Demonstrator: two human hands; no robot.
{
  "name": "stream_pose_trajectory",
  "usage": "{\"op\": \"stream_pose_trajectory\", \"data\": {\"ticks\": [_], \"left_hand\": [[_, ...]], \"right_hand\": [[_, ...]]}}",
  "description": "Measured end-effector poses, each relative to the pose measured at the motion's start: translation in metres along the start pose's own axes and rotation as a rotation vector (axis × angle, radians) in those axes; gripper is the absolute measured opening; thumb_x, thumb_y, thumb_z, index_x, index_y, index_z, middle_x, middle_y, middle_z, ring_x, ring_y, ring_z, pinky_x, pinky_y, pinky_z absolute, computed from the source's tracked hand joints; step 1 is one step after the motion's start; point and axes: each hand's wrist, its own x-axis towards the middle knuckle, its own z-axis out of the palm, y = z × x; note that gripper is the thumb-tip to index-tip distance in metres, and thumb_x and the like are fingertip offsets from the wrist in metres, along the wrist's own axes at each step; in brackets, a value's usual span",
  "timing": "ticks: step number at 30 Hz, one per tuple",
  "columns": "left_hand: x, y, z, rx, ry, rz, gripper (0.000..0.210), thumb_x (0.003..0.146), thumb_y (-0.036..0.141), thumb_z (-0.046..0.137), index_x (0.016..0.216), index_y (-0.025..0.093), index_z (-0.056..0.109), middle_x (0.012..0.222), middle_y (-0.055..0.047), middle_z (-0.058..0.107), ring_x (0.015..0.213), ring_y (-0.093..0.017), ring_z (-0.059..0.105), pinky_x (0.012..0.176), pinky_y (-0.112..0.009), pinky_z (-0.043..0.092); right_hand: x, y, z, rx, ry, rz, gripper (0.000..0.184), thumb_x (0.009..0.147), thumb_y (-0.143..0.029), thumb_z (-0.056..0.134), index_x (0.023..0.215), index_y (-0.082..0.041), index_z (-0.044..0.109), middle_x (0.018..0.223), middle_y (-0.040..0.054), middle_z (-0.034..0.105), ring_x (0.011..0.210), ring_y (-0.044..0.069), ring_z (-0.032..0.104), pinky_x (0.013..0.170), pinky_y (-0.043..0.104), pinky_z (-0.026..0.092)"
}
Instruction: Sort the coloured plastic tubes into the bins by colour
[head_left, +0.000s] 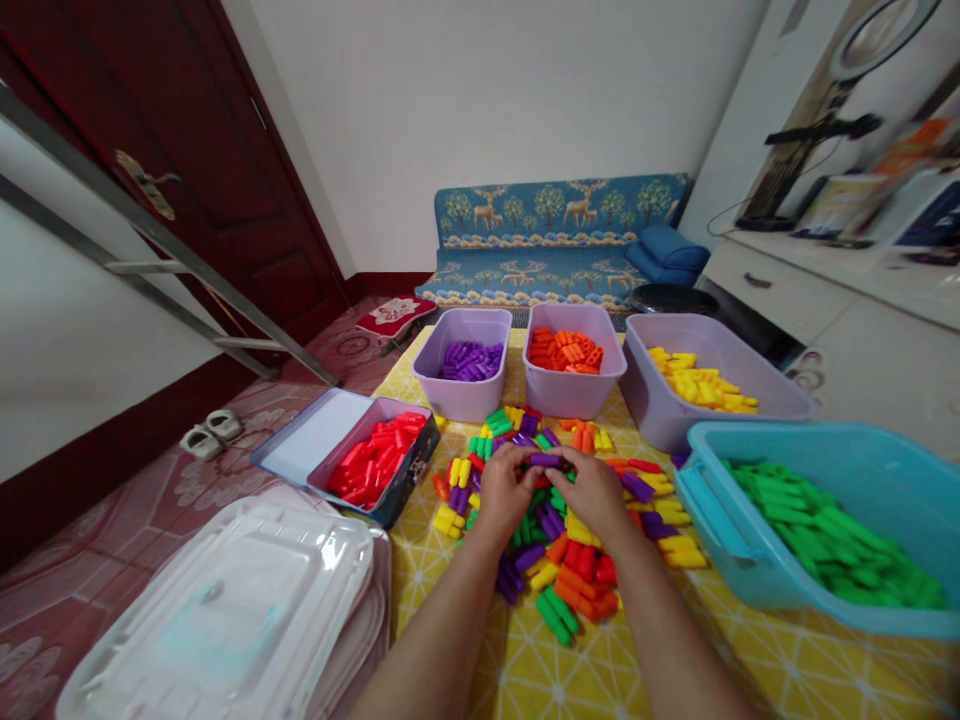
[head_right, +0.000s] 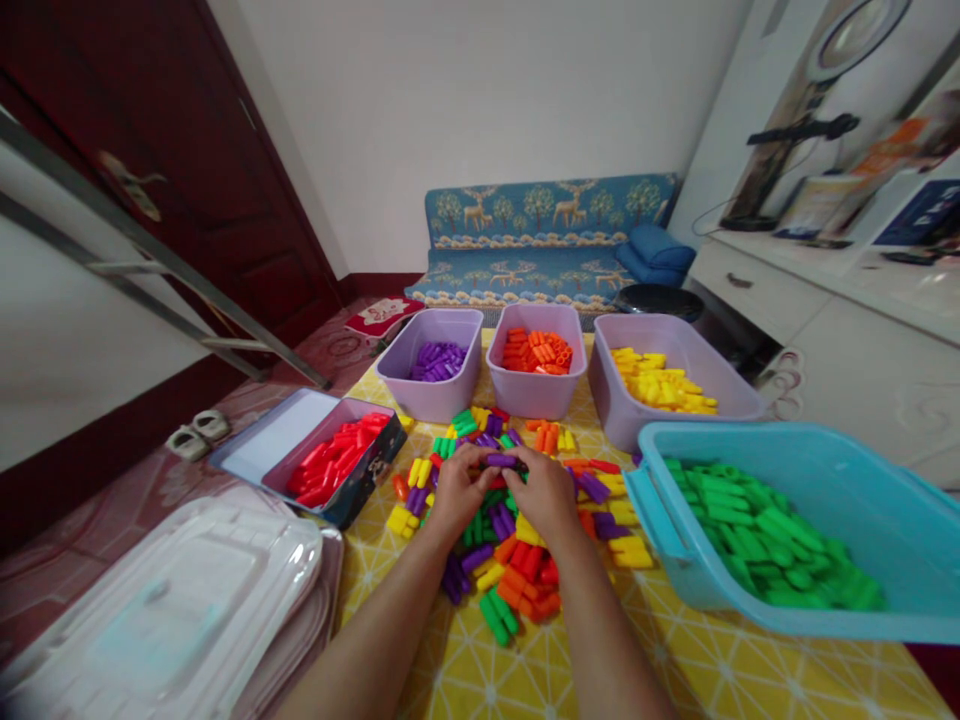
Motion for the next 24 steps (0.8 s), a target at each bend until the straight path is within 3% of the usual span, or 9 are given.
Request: {"op": "stream_pose_trajectory", "data": {"ticks": [5,8,12,16,18,21,24], "left_hand": [[-0.002,0.003,0.000,0.011,-0.004,0.008,0.019,0.077,0.010,0.065,0.093,0.017,0.070,0.089,-0.004,0.065,0.086,-0.016,0.061,0.080,-0.030,0.050],[-0.007,0.016,-0.006,0.172,0.126,0.079,0.020,0.077,0.014,0.066,0.095,0.021,0.069,0.107,-0.007,0.063,0.104,-0.022,0.057,0.092,-0.039,0.046],[0.001,0.042,-0.031,0.397,0.347,0.192,0.017,0.083,0.023,0.060,0.099,0.025,0.066,0.133,-0.007,0.053,0.128,-0.027,0.042,0.107,-0.047,0.031],[0.048,0.051,-0.064,0.508,0.517,0.136,0.020,0.087,0.030,0.054,0.105,0.024,0.062,0.129,-0.007,0.058,0.129,-0.026,0.042,0.108,-0.045,0.029],[0.076,0.047,-0.076,0.577,0.504,0.033,0.024,0.086,0.030,0.054,0.106,0.021,0.063,0.114,-0.009,0.066,0.120,-0.028,0.051,0.107,-0.047,0.030],[0.101,0.039,-0.080,0.702,0.369,-0.105,0.037,0.086,0.031,0.052,0.119,0.015,0.058,0.103,-0.015,0.069,0.107,-0.031,0.059,0.105,-0.055,0.027],[0.091,0.037,-0.069,0.734,0.360,-0.029,0.060,0.086,0.036,0.053,0.139,0.011,0.040,0.128,-0.022,0.056,0.124,-0.037,0.047,0.108,-0.062,0.021]], "right_hand": [[0.000,0.002,0.002,-0.004,-0.004,0.005,0.024,0.080,-0.027,0.056,0.101,-0.024,0.067,0.095,0.0034,0.073,0.089,0.021,0.067,0.079,0.032,0.050],[0.003,-0.001,0.000,0.057,0.047,-0.061,0.034,0.077,-0.017,0.052,0.108,-0.022,0.064,0.113,0.0049,0.068,0.101,0.020,0.064,0.089,0.035,0.049],[0.019,-0.013,-0.015,0.096,0.168,-0.137,0.050,0.075,-0.011,0.047,0.124,-0.022,0.056,0.146,0.0068,0.041,0.103,0.019,0.063,0.094,0.036,0.049],[0.043,-0.023,-0.036,-0.053,0.167,-0.121,0.059,0.076,-0.014,0.051,0.135,-0.020,0.047,0.158,0.0095,0.016,0.102,0.024,0.064,0.089,0.040,0.052],[0.054,-0.025,-0.043,-0.159,0.122,-0.083,0.063,0.075,-0.016,0.054,0.137,-0.019,0.045,0.158,0.0108,0.014,0.101,0.028,0.065,0.085,0.042,0.053],[0.059,-0.027,-0.048,-0.296,0.043,-0.031,0.062,0.075,-0.019,0.057,0.137,-0.020,0.047,0.158,0.0087,0.017,0.094,0.030,0.067,0.079,0.044,0.054],[0.052,-0.026,-0.045,-0.282,0.058,-0.043,0.057,0.077,-0.019,0.057,0.134,-0.021,0.051,0.159,0.0069,0.013,0.100,0.030,0.066,0.082,0.043,0.054]]}}
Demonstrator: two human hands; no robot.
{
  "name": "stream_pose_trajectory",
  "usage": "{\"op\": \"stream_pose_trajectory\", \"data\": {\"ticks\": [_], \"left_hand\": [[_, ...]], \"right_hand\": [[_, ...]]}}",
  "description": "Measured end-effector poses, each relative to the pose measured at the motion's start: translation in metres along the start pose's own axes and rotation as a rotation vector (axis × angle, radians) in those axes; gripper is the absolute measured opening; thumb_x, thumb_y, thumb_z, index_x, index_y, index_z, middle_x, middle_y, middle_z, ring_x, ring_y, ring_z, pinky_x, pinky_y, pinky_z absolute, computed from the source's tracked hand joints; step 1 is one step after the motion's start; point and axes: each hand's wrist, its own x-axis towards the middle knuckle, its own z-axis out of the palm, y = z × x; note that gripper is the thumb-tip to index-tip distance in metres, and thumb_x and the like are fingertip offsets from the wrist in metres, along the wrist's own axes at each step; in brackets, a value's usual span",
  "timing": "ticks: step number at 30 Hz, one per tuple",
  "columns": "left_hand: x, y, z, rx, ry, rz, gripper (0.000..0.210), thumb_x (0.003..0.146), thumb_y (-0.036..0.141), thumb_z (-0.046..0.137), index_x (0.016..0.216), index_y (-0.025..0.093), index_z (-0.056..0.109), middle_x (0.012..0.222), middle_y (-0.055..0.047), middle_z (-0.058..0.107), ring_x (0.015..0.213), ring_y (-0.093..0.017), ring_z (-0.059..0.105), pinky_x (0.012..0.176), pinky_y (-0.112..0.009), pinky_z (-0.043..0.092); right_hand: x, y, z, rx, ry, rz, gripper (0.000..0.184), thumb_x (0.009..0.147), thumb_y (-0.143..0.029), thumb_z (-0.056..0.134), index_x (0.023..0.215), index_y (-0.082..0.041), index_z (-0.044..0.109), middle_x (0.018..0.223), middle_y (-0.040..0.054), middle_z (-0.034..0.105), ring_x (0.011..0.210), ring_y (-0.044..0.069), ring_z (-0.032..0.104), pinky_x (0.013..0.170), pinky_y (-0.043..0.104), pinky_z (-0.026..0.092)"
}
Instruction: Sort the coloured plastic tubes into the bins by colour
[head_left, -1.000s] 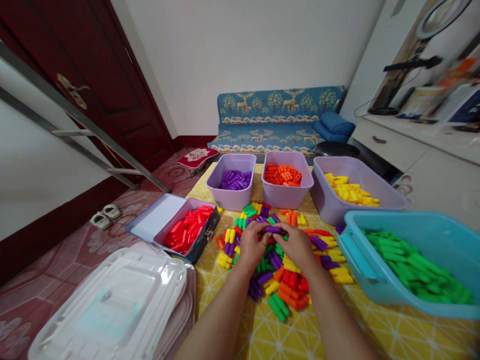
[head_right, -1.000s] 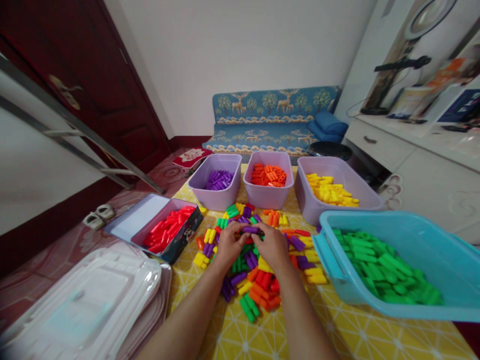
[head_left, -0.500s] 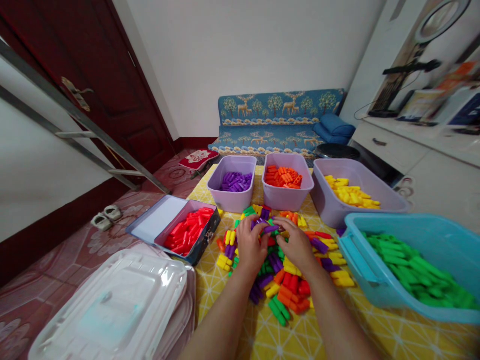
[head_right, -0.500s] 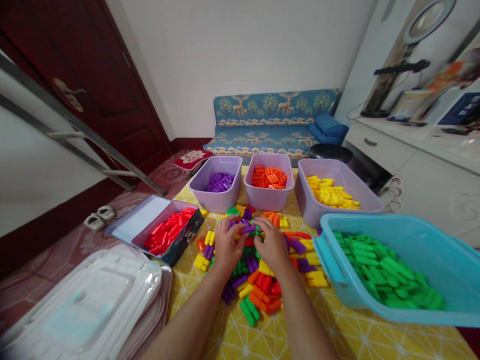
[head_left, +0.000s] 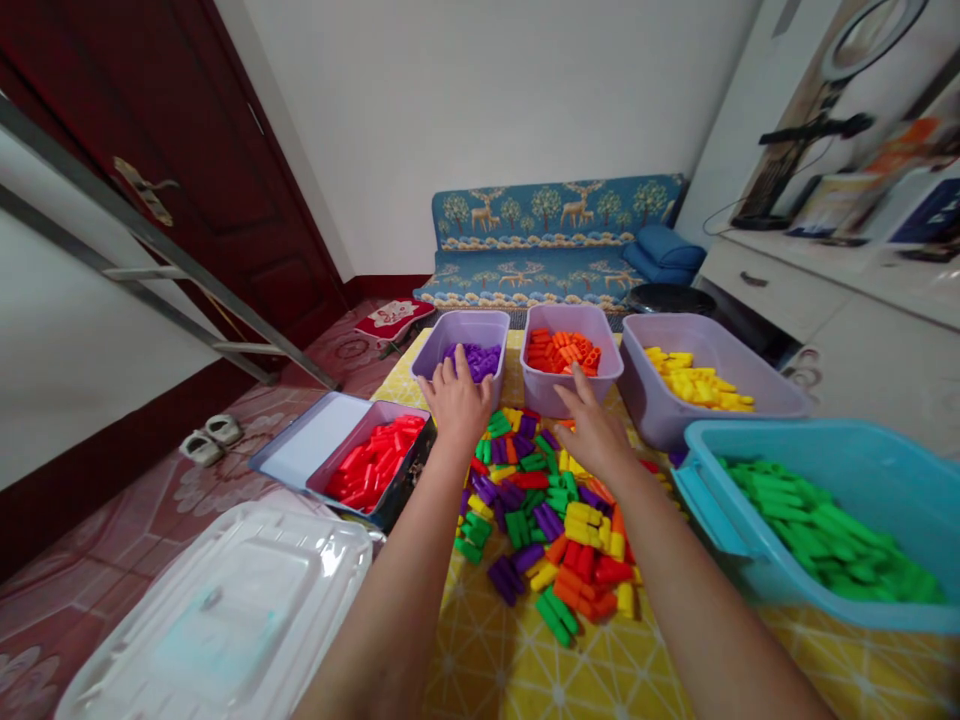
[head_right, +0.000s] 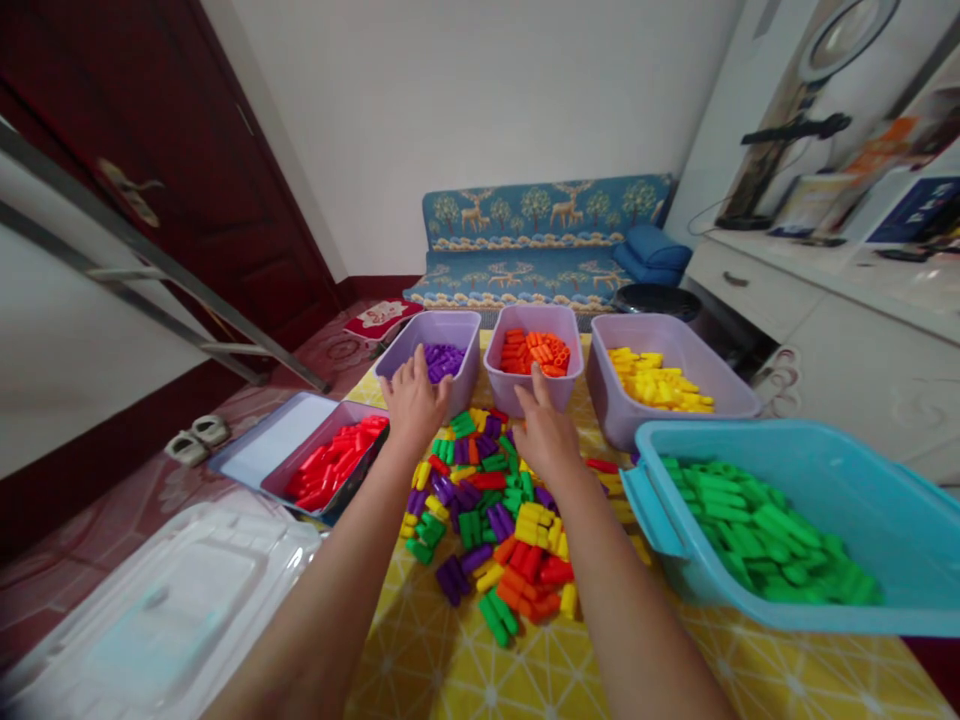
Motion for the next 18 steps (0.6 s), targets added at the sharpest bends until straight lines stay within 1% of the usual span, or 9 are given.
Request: {"op": "stream_pose_trajectory", "data": {"ticks": [1,2,4,6,8,10,12,15,18], "left_hand": [[-0.012,0.003,0.002,-0.027,0.016,0.056,0.062,0.085,0.035,0.054,0.141,0.015,0.038,0.139,-0.021,0.047,0.132,-0.037,0.038,0.109,-0.062,0.019],[-0.026,0.005,0.004,-0.066,0.010,0.123,0.058,0.085,0.034,0.056,0.139,0.019,0.041,0.144,-0.017,0.043,0.136,-0.036,0.033,0.111,-0.061,0.017],[-0.057,0.009,0.011,-0.162,-0.074,0.243,0.043,0.084,0.029,0.056,0.126,0.024,0.055,0.150,-0.010,0.036,0.141,-0.033,0.023,0.114,-0.056,0.018],[-0.085,0.011,0.021,-0.238,-0.187,0.273,0.036,0.082,0.024,0.057,0.118,0.025,0.062,0.150,-0.007,0.035,0.141,-0.032,0.025,0.113,-0.053,0.025],[-0.102,0.009,0.033,-0.289,-0.278,0.231,0.037,0.082,0.022,0.057,0.119,0.021,0.062,0.147,-0.011,0.038,0.137,-0.032,0.032,0.110,-0.053,0.031],[-0.109,0.006,0.042,-0.320,-0.326,0.211,0.039,0.079,0.021,0.059,0.118,0.020,0.063,0.145,-0.012,0.041,0.137,-0.032,0.033,0.110,-0.053,0.031],[-0.108,0.003,0.046,-0.375,-0.341,0.211,0.038,0.075,0.016,0.060,0.112,0.020,0.066,0.141,-0.011,0.046,0.134,-0.030,0.036,0.111,-0.050,0.032],[-0.104,-0.001,0.044,-0.522,-0.373,0.205,0.036,0.073,0.008,0.058,0.105,0.021,0.070,0.121,-0.008,0.062,0.118,-0.023,0.052,0.104,-0.041,0.041],[-0.103,-0.003,0.043,-0.615,-0.406,0.177,0.035,0.074,0.005,0.056,0.101,0.022,0.071,0.102,-0.006,0.069,0.103,-0.020,0.060,0.095,-0.037,0.047]], "right_hand": [[-0.005,0.000,0.003,0.031,0.038,-0.007,0.055,0.078,-0.018,0.055,0.133,-0.020,0.051,0.159,0.0070,0.014,0.105,0.030,0.064,0.085,0.041,0.053],[-0.011,0.000,0.008,0.062,0.085,-0.010,0.052,0.080,-0.018,0.053,0.131,-0.020,0.052,0.158,0.0074,0.016,0.111,0.029,0.061,0.089,0.040,0.051],[-0.024,0.001,0.020,0.099,0.159,-0.003,0.044,0.082,-0.016,0.049,0.125,-0.019,0.057,0.152,0.0089,0.032,0.117,0.026,0.056,0.096,0.039,0.047],[-0.036,0.002,0.034,0.095,0.120,0.007,0.037,0.082,-0.014,0.049,0.117,-0.018,0.062,0.134,0.0103,0.054,0.115,0.024,0.057,0.099,0.039,0.045],[-0.046,0.003,0.046,0.072,0.019,0.019,0.035,0.081,-0.015,0.051,0.114,-0.018,0.064,0.122,0.0103,0.063,0.112,0.024,0.058,0.099,0.041,0.044],[-0.051,0.003,0.053,0.060,-0.057,0.025,0.036,0.082,-0.017,0.052,0.116,-0.019,0.064,0.123,0.0099,0.063,0.114,0.025,0.056,0.100,0.043,0.042],[-0.053,0.002,0.054,0.082,-0.079,0.023,0.036,0.081,-0.018,0.053,0.115,-0.020,0.064,0.125,0.0086,0.062,0.116,0.025,0.055,0.101,0.044,0.040],[-0.052,0.001,0.046,0.140,-0.100,0.009,0.033,0.078,-0.016,0.056,0.108,-0.021,0.067,0.118,0.0068,0.065,0.111,0.022,0.057,0.099,0.039,0.041],[-0.053,-0.001,0.035,0.149,-0.181,-0.048,0.029,0.075,-0.026,0.064,0.103,-0.023,0.069,0.106,0.0054,0.069,0.101,0.023,0.061,0.091,0.037,0.044]]}}
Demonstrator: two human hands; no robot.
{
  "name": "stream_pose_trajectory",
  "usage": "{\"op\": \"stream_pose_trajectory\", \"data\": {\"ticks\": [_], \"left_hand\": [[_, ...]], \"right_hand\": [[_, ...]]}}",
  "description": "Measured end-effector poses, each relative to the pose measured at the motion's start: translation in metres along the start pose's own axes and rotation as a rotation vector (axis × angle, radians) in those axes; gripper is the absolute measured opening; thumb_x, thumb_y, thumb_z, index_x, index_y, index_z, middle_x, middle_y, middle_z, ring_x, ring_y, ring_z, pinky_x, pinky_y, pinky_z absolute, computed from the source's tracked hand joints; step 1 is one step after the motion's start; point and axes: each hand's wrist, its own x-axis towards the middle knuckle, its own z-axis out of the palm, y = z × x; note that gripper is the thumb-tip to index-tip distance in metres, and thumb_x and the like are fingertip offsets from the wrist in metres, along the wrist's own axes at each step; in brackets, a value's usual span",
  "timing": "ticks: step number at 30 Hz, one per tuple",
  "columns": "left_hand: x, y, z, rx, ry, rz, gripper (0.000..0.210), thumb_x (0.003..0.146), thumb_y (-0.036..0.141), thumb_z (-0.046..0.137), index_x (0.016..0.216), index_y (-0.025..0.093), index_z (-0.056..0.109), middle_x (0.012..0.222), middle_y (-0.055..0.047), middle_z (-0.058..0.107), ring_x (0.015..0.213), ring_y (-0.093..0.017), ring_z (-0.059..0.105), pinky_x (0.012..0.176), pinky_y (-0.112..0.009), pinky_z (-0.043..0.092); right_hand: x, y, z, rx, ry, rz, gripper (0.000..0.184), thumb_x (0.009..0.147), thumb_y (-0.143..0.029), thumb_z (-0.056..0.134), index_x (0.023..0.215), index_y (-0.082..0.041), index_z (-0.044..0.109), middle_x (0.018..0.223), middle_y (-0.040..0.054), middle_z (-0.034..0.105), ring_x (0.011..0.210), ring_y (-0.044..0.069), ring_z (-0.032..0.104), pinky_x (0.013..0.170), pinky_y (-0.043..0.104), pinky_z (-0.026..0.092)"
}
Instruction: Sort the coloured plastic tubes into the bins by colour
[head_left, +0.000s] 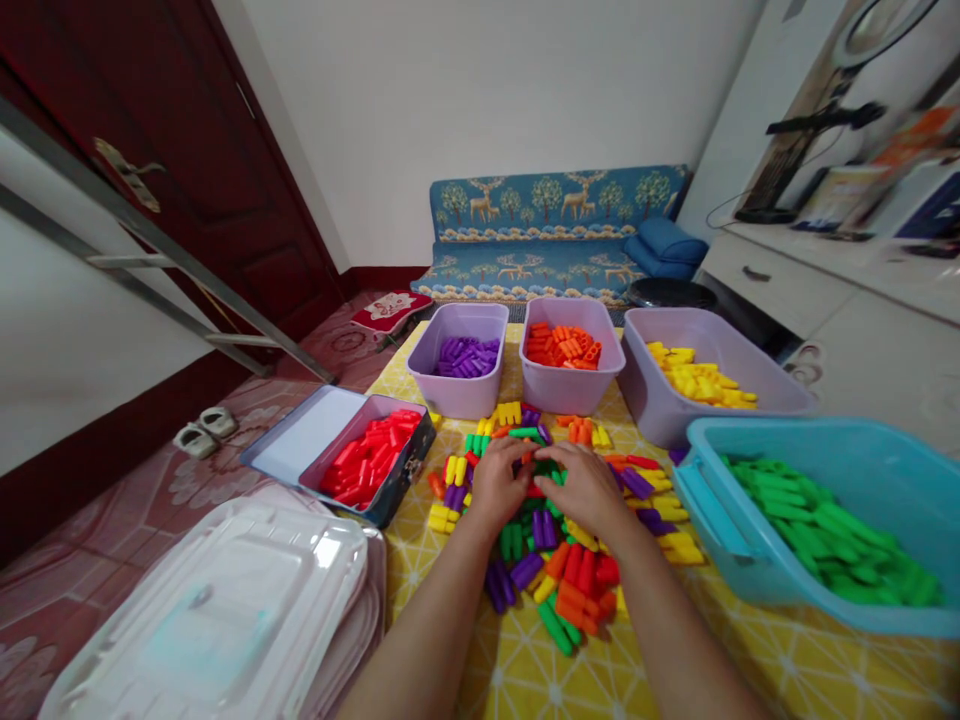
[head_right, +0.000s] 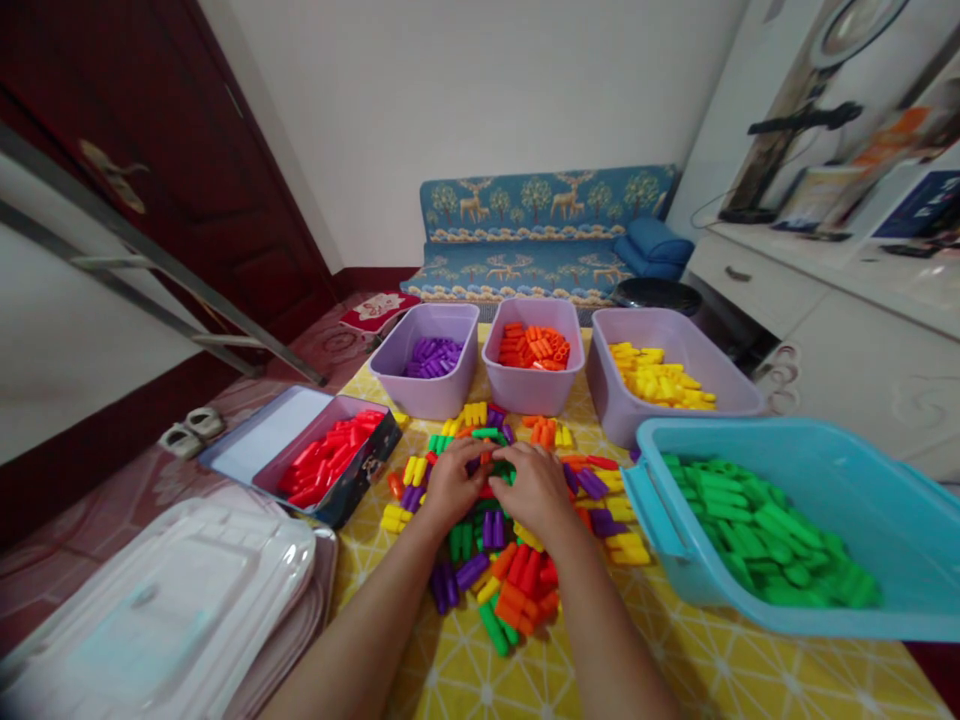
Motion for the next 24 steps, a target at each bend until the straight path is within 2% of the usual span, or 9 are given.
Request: {"op": "stream_pose_trajectory", "data": {"ticks": [2,4,7,8,11,14,17,21,24], "left_hand": [[0.000,-0.001,0.001,-0.038,0.034,-0.029,0.033,0.076,0.005,0.056,0.100,0.022,0.071,0.100,-0.005,0.070,0.100,-0.020,0.062,0.094,-0.037,0.048],[0.000,-0.002,0.002,-0.081,0.091,-0.078,0.034,0.077,0.007,0.058,0.106,0.021,0.069,0.105,-0.005,0.070,0.102,-0.020,0.062,0.095,-0.036,0.047],[0.001,-0.002,0.001,-0.148,0.131,-0.151,0.037,0.081,0.015,0.059,0.117,0.019,0.062,0.106,-0.006,0.070,0.096,-0.020,0.065,0.090,-0.035,0.050],[0.001,-0.002,0.000,-0.174,0.132,-0.167,0.034,0.084,0.018,0.057,0.117,0.018,0.062,0.102,-0.006,0.071,0.092,-0.019,0.066,0.086,-0.034,0.051],[0.001,0.001,-0.004,-0.248,0.121,-0.206,0.030,0.094,0.028,0.042,0.110,0.016,0.064,0.084,-0.005,0.071,0.076,-0.017,0.066,0.074,-0.030,0.052],[0.000,0.003,-0.006,-0.279,0.112,-0.193,0.035,0.096,0.033,0.037,0.103,0.016,0.067,0.073,-0.002,0.068,0.069,-0.016,0.063,0.069,-0.028,0.050],[0.000,0.006,-0.007,-0.302,0.125,-0.132,0.037,0.096,0.036,0.037,0.098,0.017,0.069,0.078,-0.003,0.069,0.076,-0.017,0.064,0.075,-0.030,0.049],[-0.001,0.011,-0.010,-0.343,0.118,-0.057,0.031,0.093,0.034,0.045,0.099,0.017,0.070,0.097,-0.007,0.071,0.094,-0.019,0.064,0.087,-0.032,0.047],[-0.001,0.014,-0.010,-0.346,0.095,-0.030,0.025,0.090,0.032,0.052,0.098,0.017,0.071,0.099,-0.007,0.072,0.095,-0.019,0.064,0.089,-0.031,0.047]], "right_hand": [[-0.003,-0.003,-0.003,-0.033,-0.075,-0.056,0.034,0.071,-0.035,0.070,0.104,-0.025,0.068,0.102,0.0051,0.069,0.097,0.024,0.062,0.086,0.036,0.045],[-0.005,-0.007,-0.002,-0.073,-0.122,-0.101,0.034,0.069,-0.034,0.072,0.102,-0.026,0.069,0.099,0.0044,0.069,0.094,0.024,0.062,0.083,0.035,0.044],[-0.004,-0.011,0.004,-0.068,-0.117,-0.094,0.016,0.077,-0.027,0.064,0.091,-0.025,0.071,0.093,0.0041,0.070,0.090,0.022,0.063,0.077,0.032,0.044],[-0.003,-0.011,0.006,-0.030,-0.102,-0.075,0.014,0.080,-0.027,0.060,0.089,-0.024,0.071,0.090,0.0044,0.070,0.088,0.021,0.064,0.076,0.031,0.044],[0.001,-0.004,0.010,0.150,-0.005,0.025,0.021,0.088,-0.032,0.051,0.090,-0.021,0.069,0.088,0.0056,0.072,0.083,0.020,0.065,0.072,0.029,0.046],[0.003,0.006,0.014,0.286,0.106,0.097,0.024,0.087,-0.035,0.052,0.100,-0.020,0.066,0.091,0.0064,0.072,0.082,0.021,0.066,0.073,0.030,0.048],[0.004,0.011,0.019,0.307,0.151,0.094,0.024,0.084,-0.032,0.055,0.102,-0.019,0.065,0.094,0.0069,0.072,0.085,0.022,0.066,0.076,0.033,0.049],[0.006,0.009,0.021,0.236,0.253,0.031,0.025,0.078,-0.025,0.060,0.101,-0.018,0.066,0.104,0.0092,0.069,0.098,0.025,0.062,0.089,0.039,0.047],[0.006,0.005,0.018,0.182,0.319,-0.033,0.025,0.077,-0.023,0.061,0.101,-0.019,0.067,0.105,0.0079,0.069,0.101,0.025,0.059,0.092,0.041,0.045]]}}
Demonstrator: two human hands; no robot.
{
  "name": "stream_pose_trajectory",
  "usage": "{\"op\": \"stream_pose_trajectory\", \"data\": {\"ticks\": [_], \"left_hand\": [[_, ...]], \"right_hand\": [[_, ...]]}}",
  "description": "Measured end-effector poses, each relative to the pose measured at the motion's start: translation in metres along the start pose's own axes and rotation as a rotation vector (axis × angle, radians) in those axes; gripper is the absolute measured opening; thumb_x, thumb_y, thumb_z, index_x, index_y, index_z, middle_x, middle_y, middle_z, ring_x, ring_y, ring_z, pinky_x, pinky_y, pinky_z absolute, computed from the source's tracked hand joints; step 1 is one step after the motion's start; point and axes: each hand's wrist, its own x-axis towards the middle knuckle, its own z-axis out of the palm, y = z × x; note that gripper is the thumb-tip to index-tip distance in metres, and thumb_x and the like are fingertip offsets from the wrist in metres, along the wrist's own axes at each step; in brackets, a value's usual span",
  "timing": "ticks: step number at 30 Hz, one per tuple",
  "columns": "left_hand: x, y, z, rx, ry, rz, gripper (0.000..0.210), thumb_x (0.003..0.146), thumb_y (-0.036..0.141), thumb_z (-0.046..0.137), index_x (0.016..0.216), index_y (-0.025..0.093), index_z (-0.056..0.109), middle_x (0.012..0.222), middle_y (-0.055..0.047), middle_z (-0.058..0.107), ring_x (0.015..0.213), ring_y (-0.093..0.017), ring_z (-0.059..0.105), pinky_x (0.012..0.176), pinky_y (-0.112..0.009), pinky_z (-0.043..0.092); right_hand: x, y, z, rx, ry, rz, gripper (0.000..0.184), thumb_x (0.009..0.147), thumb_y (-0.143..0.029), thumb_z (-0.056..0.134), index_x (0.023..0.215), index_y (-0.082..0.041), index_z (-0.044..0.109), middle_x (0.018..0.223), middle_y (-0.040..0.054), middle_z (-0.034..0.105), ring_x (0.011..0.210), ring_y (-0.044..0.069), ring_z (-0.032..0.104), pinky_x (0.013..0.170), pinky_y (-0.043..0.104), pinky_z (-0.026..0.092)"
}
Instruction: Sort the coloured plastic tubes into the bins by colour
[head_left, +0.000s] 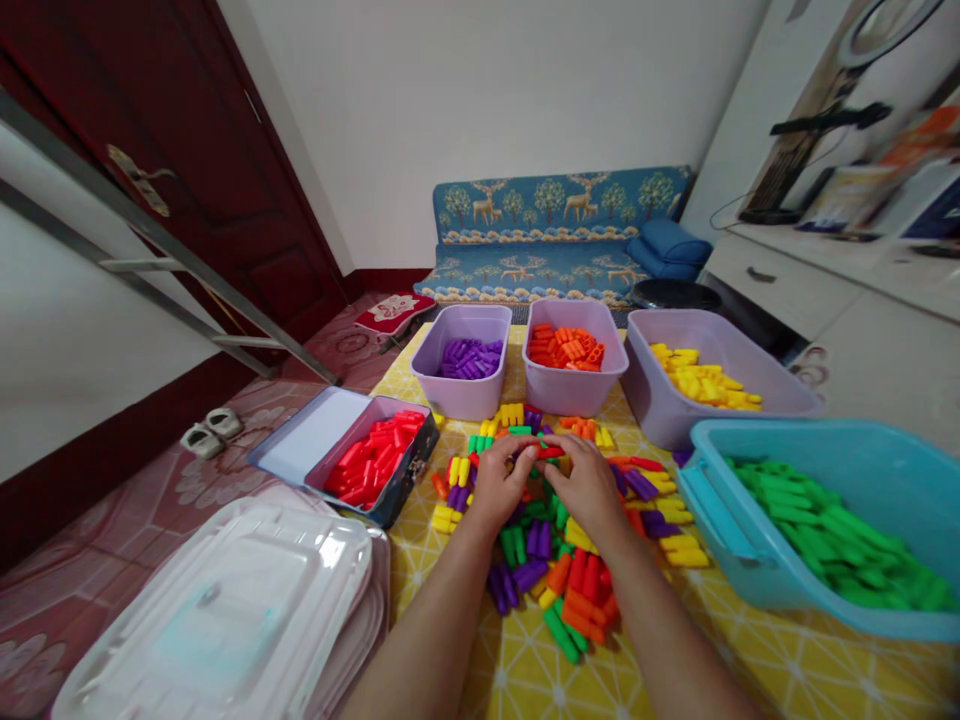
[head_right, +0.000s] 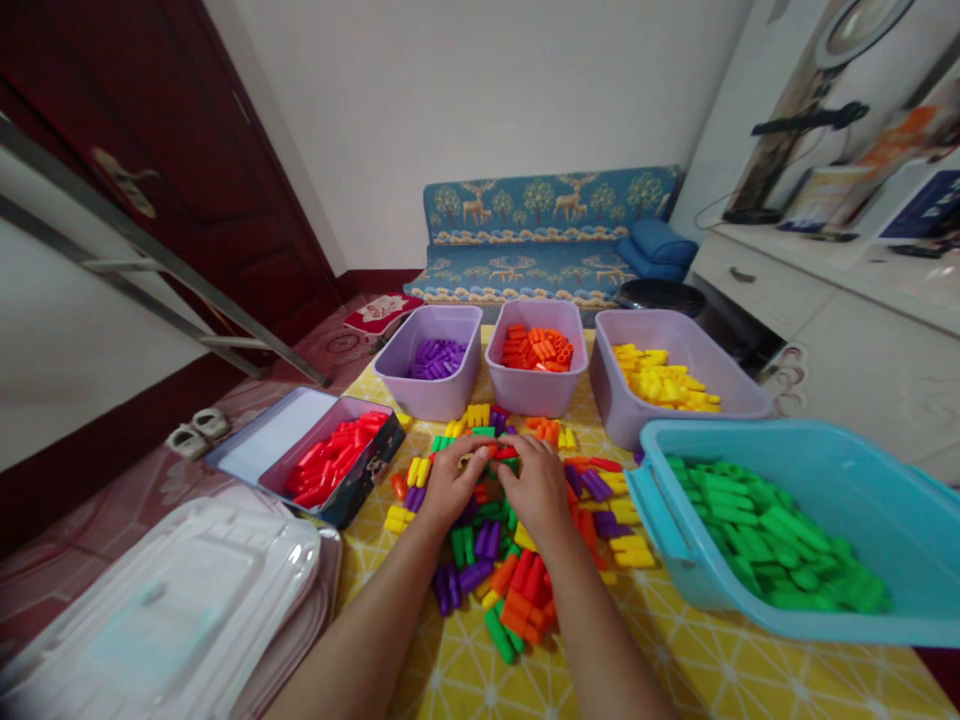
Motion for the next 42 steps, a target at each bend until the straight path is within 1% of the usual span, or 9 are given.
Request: {"op": "stream_pose_trajectory", "data": {"ticks": [8,13,17,20,25,29,32,35,42], "left_hand": [[-0.001,-0.004,0.002,-0.056,0.030,-0.010,0.024,0.089,0.031,0.052,0.096,0.017,0.071,0.093,-0.006,0.073,0.088,-0.018,0.066,0.084,-0.030,0.050],[-0.002,-0.005,0.003,0.051,0.064,0.016,0.023,0.089,0.032,0.052,0.091,0.017,0.069,0.083,-0.005,0.071,0.078,-0.017,0.065,0.076,-0.029,0.051],[0.009,0.011,-0.007,0.389,0.236,0.235,0.025,0.088,0.023,0.050,0.109,0.018,0.065,0.109,-0.011,0.065,0.106,-0.022,0.059,0.094,-0.037,0.046],[0.027,0.027,-0.025,0.627,0.391,0.272,0.048,0.086,0.022,0.052,0.134,0.021,0.047,0.142,-0.012,0.044,0.134,-0.027,0.037,0.110,-0.048,0.031],[0.049,0.025,-0.044,0.873,0.174,0.089,0.060,0.082,0.021,0.057,0.139,0.025,0.041,0.146,-0.009,0.042,0.142,-0.033,0.023,0.110,-0.061,0.024],[0.046,0.010,-0.044,0.876,0.126,0.117,0.075,0.078,0.015,0.058,0.146,0.022,0.027,0.156,-0.010,0.023,0.146,-0.033,0.009,0.110,-0.060,0.026],[0.036,0.006,-0.037,0.804,0.144,0.178,0.073,0.077,0.013,0.058,0.144,0.021,0.032,0.158,-0.010,0.014,0.146,-0.031,0.002,0.113,-0.055,0.026],[0.019,0.005,-0.022,0.688,0.142,0.194,0.047,0.082,0.013,0.052,0.129,0.022,0.051,0.157,-0.008,0.017,0.146,-0.028,0.013,0.114,-0.049,0.028],[-0.007,-0.015,0.015,0.562,-0.089,0.086,0.060,0.070,0.011,0.064,0.128,0.021,0.055,0.143,-0.015,0.041,0.133,-0.033,0.037,0.108,-0.053,0.035]], "right_hand": [[-0.001,-0.009,-0.005,0.069,0.061,-0.029,0.017,0.082,-0.028,0.062,0.095,-0.021,0.069,0.095,0.0068,0.071,0.094,0.024,0.061,0.087,0.039,0.047],[-0.003,-0.008,0.000,0.215,-0.024,0.082,0.013,0.082,-0.030,0.060,0.086,-0.020,0.065,0.088,0.0061,0.070,0.079,0.021,0.065,0.076,0.035,0.051],[-0.005,-0.008,-0.001,0.325,-0.007,0.193,0.016,0.080,-0.032,0.060,0.087,-0.019,0.064,0.080,0.0042,0.070,0.063,0.017,0.065,0.062,0.031,0.052],[0.004,-0.012,-0.009,0.435,0.107,0.214,0.023,0.079,-0.036,0.062,0.094,-0.018,0.065,0.083,0.0059,0.071,0.068,0.018,0.067,0.065,0.030,0.054],[0.050,-0.023,-0.032,0.731,0.338,0.299,0.039,0.070,-0.040,0.069,0.099,-0.014,0.065,0.090,0.0100,0.072,0.071,0.020,0.069,0.069,0.034,0.056],[0.069,-0.028,-0.042,0.900,0.373,0.250,0.053,0.065,-0.033,0.072,0.114,-0.016,0.062,0.116,0.0132,0.066,0.096,0.023,0.068,0.087,0.040,0.052],[0.051,-0.019,-0.039,0.674,0.278,0.207,0.036,0.074,-0.034,0.064,0.105,-0.016,0.067,0.106,0.0125,0.070,0.098,0.024,0.066,0.089,0.042,0.051],[0.022,0.005,-0.026,0.287,0.257,0.139,0.023,0.077,-0.030,0.058,0.090,-0.017,0.071,0.104,0.0119,0.069,0.101,0.025,0.063,0.095,0.045,0.047],[-0.001,0.039,-0.007,-0.146,0.014,0.200,0.053,0.069,-0.023,0.067,0.121,-0.019,0.062,0.136,0.0176,0.051,0.125,0.037,0.047,0.102,0.058,0.037]]}}
